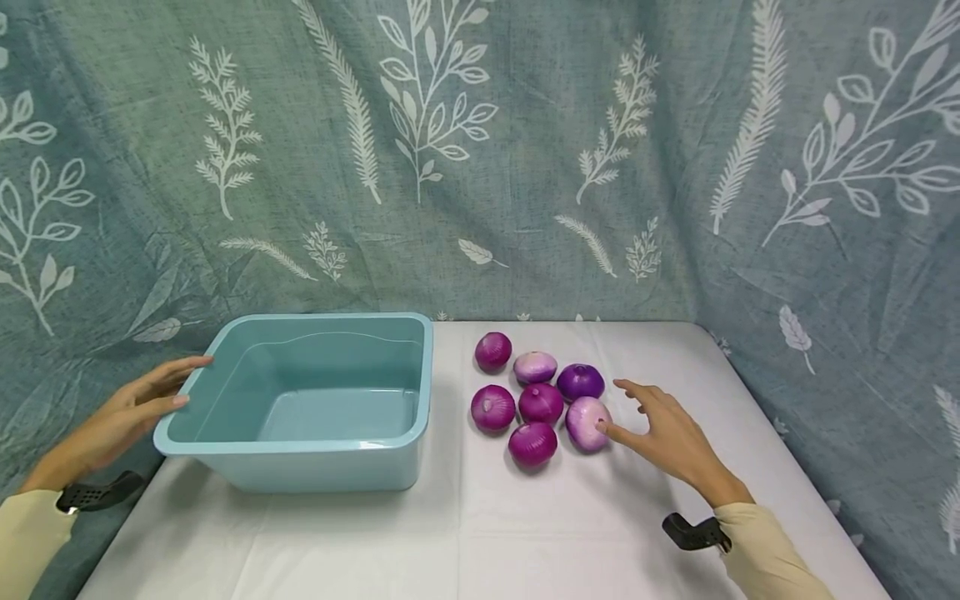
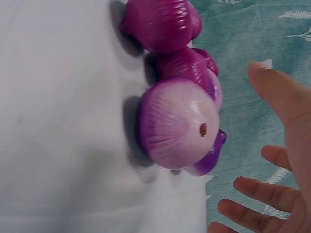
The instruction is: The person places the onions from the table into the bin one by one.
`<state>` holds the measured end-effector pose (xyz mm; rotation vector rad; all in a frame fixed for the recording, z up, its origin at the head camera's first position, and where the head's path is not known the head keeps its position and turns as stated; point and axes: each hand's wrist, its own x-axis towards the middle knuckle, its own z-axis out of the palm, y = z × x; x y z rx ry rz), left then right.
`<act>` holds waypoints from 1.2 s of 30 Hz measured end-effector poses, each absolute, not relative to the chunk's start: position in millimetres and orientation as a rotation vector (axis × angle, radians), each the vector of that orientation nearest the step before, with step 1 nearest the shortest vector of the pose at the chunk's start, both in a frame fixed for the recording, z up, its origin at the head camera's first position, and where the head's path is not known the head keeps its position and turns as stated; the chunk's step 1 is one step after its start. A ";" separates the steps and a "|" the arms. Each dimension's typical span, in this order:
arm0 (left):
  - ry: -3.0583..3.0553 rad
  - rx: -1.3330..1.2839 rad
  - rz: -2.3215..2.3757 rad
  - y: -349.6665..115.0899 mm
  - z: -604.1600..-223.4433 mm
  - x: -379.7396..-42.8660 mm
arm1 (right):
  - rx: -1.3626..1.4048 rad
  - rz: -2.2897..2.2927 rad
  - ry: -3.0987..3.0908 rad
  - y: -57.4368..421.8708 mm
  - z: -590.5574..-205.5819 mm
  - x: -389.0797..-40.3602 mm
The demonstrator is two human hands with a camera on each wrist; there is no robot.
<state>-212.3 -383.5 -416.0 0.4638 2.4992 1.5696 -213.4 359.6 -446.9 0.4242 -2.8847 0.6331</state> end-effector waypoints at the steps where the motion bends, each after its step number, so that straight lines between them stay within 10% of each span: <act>1: 2.483 0.468 1.570 -384.3 -416.7 -212.3 | 0.429 0.636 -2.886 359.6 -449.7 -214.3; 36: 2.370 0.543 1.620 -395.8 -427.4 -214.3 | 0.401 0.831 -2.858 348.0 -504.1 -233.8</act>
